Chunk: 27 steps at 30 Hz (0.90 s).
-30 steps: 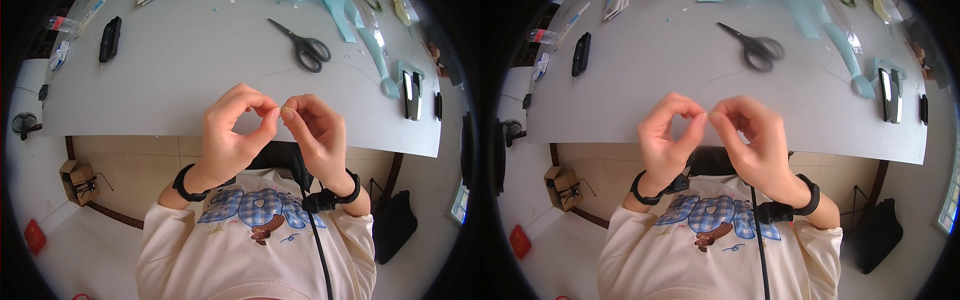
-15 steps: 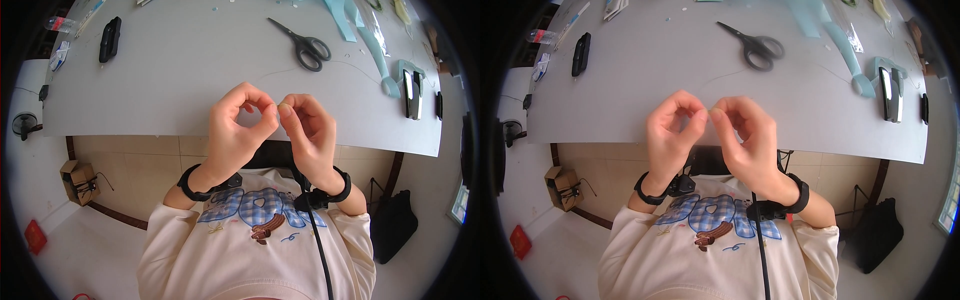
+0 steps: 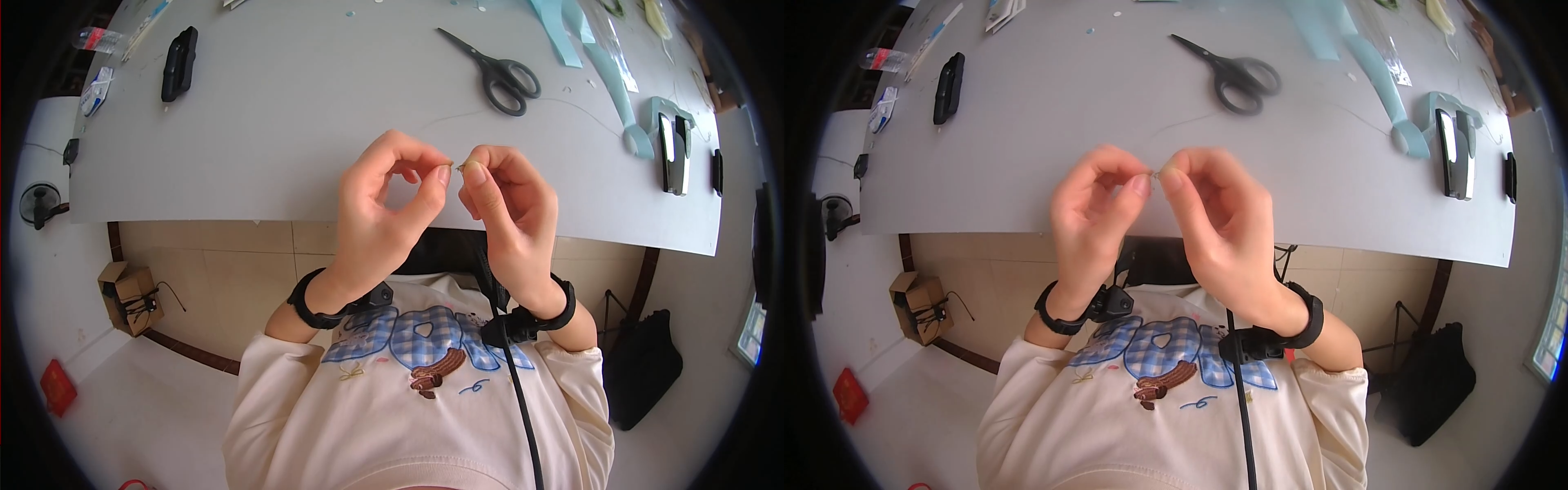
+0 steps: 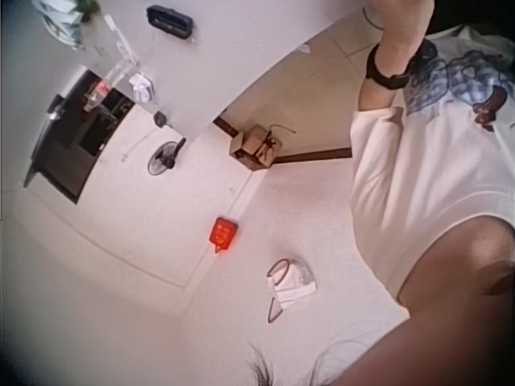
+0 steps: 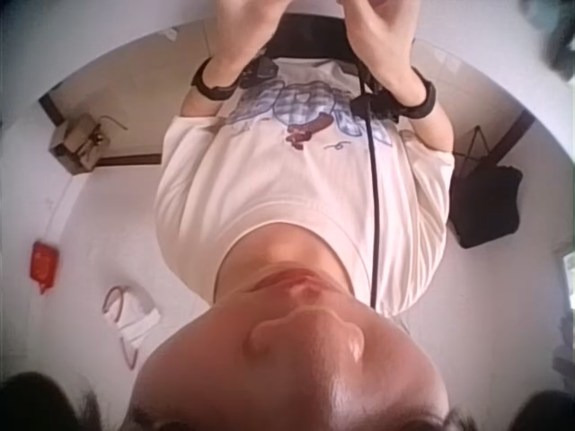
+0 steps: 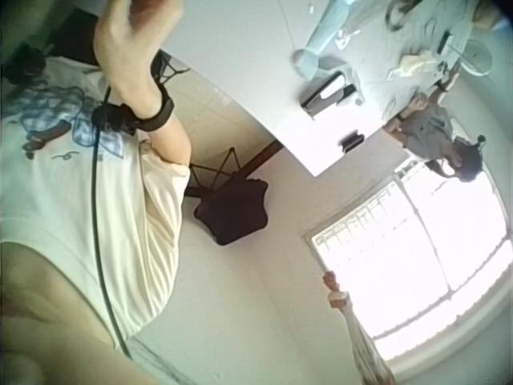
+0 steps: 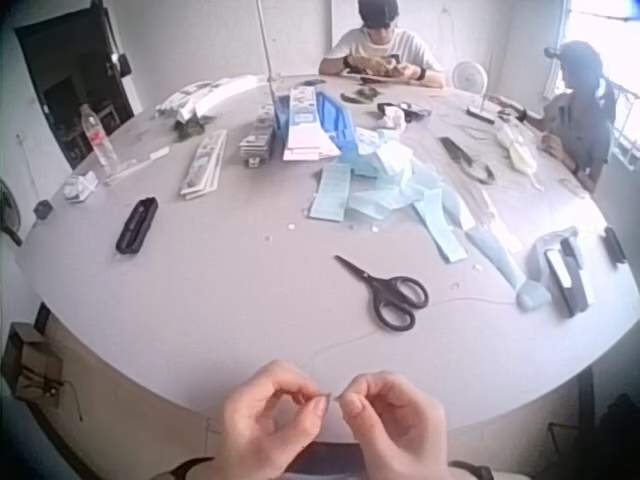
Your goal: The person is assembling fishing tackle components, including hooks, line, and packaging.
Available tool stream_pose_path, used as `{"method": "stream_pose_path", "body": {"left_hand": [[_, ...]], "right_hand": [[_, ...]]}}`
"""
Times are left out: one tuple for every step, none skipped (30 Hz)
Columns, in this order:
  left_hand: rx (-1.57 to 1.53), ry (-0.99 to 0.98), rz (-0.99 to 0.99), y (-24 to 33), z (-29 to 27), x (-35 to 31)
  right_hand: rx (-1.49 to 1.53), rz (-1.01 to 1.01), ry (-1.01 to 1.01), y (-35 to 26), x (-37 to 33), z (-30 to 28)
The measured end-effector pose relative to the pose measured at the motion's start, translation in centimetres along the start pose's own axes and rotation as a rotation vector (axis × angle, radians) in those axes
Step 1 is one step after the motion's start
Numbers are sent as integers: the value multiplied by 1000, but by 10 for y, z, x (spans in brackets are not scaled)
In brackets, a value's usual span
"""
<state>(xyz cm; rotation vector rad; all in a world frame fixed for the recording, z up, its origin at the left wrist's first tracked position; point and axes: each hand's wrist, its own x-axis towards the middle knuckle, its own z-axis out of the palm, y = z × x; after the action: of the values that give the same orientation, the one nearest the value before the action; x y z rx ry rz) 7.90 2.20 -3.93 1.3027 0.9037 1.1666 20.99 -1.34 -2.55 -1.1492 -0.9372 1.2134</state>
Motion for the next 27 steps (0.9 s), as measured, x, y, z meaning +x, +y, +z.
{"method": "stream_pose_path", "body": {"left_hand": [[-1,-1,1,0,0,1],[86,-2,103,1,-2,2],[174,-2,204,2,-2,2],[175,-1,203,2,-3,2],[192,-14,233,3,-4,2],[207,-28,262,4,-4,2],[207,-29,261,5,-5,2],[223,-39,268,6,-6,1],[240,-48,276,7,-7,1],[240,-48,275,7,-7,1],[254,-49,273,8,-8,1],[268,-49,270,8,-8,1],[268,-49,270,9,-8,1],[281,-48,272,10,-8,1],[294,-49,275,10,-8,1],[294,-49,275,10,-8,1],[317,-37,279,10,-8,1],[341,-26,283,10,-7,1],[341,-27,283,10,-7,1],[395,-19,304,9,-7,0],[449,-11,324,9,-7,0],[449,-11,324,9,-7,0],[457,-4,333,9,-6,0],[466,3,342,9,-6,0],[466,2,342,9,-6,-1],[452,-1,331,9,-6,-1],[437,-3,322,9,-6,-1]], "right_hand": [[22,11,-18,0,0,0],[21,11,-18,-2,0,0],[38,51,-30,-4,-1,0],[56,92,-43,-6,-1,0],[56,93,-44,-7,-1,-1],[47,111,-45,-7,-1,-2],[37,129,-46,-7,-1,-2],[37,131,-45,-7,-1,-2],[23,120,-42,-7,-1,-2],[9,110,-38,-7,-1,-2],[9,110,-38,-8,-1,-3],[-12,106,-52,-8,-1,-3],[-33,102,-66,-8,-2,-4],[-33,103,-66,-8,-2,-4],[-45,81,-72,-8,-2,-3],[-58,59,-77,-8,-2,-3],[-58,59,-77,-9,-2,-3],[-58,54,-79,-9,-2,-3],[-59,49,-81,-9,-2,-3],[-58,49,-81,-9,-3,-2],[-73,35,-81,-10,-3,-2],[-87,21,-82,-10,-3,-2],[-86,22,-82,-9,-3,-2],[-86,11,-80,-8,-3,-1],[-85,1,-78,-8,-3,-1],[-85,2,-77,-8,-3,-2],[-51,48,-80,-8,-3,-3]]}}
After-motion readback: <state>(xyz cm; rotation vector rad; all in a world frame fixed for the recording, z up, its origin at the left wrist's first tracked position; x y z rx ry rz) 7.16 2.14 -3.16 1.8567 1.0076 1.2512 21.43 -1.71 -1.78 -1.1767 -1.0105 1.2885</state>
